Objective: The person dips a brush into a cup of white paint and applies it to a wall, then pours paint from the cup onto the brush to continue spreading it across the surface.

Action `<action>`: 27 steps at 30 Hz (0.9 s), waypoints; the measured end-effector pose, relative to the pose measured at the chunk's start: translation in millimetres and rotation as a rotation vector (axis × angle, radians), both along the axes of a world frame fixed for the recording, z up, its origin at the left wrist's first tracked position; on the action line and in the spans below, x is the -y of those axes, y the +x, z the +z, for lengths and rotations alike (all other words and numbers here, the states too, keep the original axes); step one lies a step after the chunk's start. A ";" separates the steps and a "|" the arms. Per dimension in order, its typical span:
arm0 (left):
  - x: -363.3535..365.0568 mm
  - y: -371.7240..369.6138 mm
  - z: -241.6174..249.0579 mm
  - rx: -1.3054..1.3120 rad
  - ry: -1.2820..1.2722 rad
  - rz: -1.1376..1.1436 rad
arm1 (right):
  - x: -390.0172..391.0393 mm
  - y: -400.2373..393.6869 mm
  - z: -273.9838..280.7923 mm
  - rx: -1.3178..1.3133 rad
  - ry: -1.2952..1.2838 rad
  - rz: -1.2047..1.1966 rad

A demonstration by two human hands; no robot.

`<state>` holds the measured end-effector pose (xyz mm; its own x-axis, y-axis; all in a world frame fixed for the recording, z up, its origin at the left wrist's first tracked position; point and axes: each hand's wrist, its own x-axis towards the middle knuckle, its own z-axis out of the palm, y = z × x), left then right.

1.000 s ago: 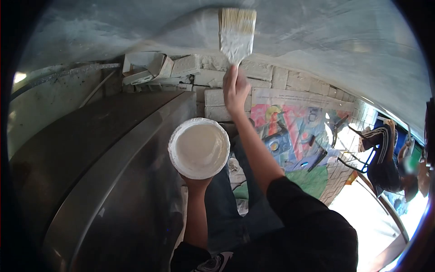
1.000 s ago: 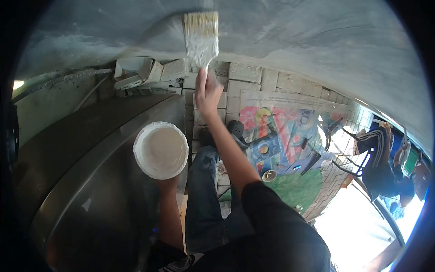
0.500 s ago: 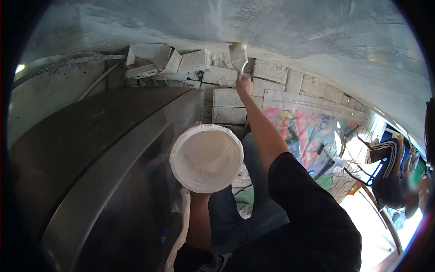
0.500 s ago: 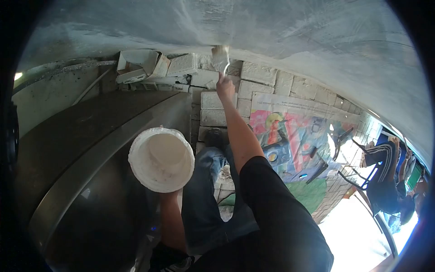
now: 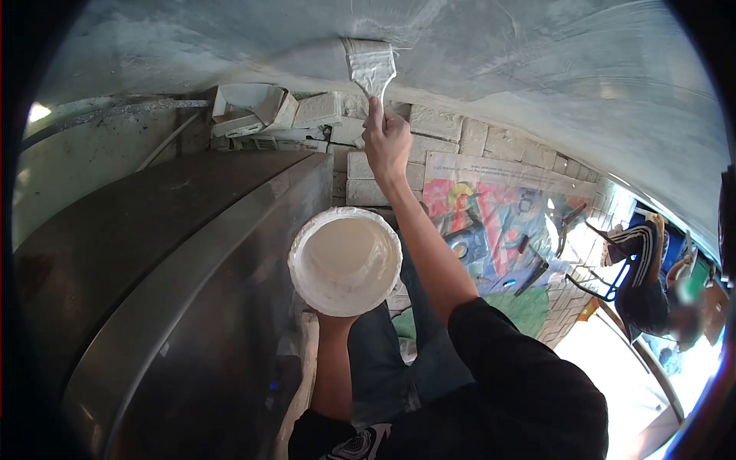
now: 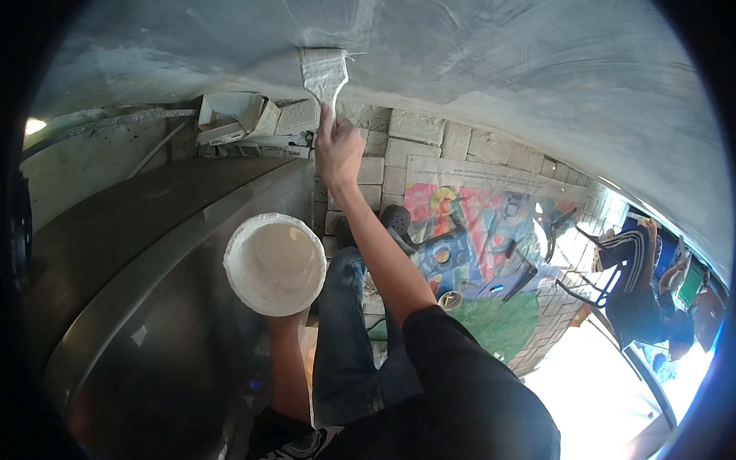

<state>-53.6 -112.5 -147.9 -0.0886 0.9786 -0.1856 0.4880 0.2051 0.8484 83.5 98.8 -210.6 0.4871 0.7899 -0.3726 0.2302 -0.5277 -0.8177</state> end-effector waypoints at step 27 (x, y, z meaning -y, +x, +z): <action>32.8 -32.0 -53.0 -0.108 0.007 -0.029 | 20.4 51.9 -156.3 0.430 -0.374 0.412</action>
